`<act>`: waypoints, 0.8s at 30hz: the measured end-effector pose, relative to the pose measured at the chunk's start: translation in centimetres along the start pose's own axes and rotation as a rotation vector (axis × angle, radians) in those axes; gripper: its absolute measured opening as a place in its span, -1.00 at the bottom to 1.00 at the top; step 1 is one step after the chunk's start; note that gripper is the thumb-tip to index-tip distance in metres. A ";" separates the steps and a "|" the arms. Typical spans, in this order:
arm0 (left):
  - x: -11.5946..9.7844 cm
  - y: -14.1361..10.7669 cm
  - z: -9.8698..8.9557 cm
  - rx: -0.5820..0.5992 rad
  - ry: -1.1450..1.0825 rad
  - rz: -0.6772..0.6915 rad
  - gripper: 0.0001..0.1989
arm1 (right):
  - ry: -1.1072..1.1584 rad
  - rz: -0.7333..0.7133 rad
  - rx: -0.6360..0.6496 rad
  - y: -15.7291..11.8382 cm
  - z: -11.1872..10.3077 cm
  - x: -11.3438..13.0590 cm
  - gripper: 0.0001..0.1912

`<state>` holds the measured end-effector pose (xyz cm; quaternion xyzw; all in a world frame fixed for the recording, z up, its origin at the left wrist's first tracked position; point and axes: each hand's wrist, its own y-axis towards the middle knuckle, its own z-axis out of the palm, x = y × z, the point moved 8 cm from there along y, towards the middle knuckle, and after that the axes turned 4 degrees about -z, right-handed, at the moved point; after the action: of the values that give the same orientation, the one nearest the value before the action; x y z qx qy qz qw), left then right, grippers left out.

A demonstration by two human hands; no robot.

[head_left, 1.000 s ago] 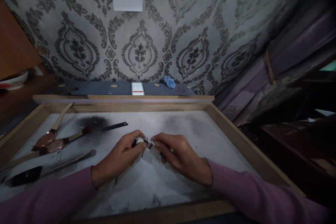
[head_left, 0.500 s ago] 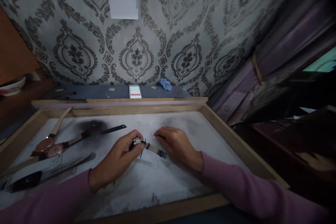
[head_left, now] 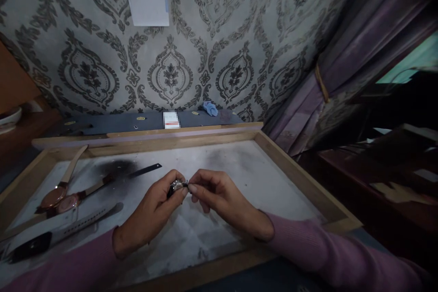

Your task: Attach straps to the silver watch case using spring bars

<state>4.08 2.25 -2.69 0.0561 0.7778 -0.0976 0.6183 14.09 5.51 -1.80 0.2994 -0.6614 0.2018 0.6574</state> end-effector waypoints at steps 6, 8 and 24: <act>0.2 -0.1 0.3 0.033 -0.017 -0.008 -0.80 | 0.008 0.021 -0.045 -0.1 -0.6 0.0 -0.67; 0.2 -0.1 0.5 0.050 -0.046 -0.016 -0.80 | 0.026 0.028 -0.049 -0.2 -0.7 -0.1 -0.67; 1.5 0.2 1.8 0.175 -0.507 -0.135 -0.74 | 0.065 0.042 -0.044 0.0 -0.9 -0.1 -0.70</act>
<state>5.49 2.01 -4.59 0.0312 0.5887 -0.2161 0.7783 14.77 6.18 -1.84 0.2643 -0.6501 0.2103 0.6806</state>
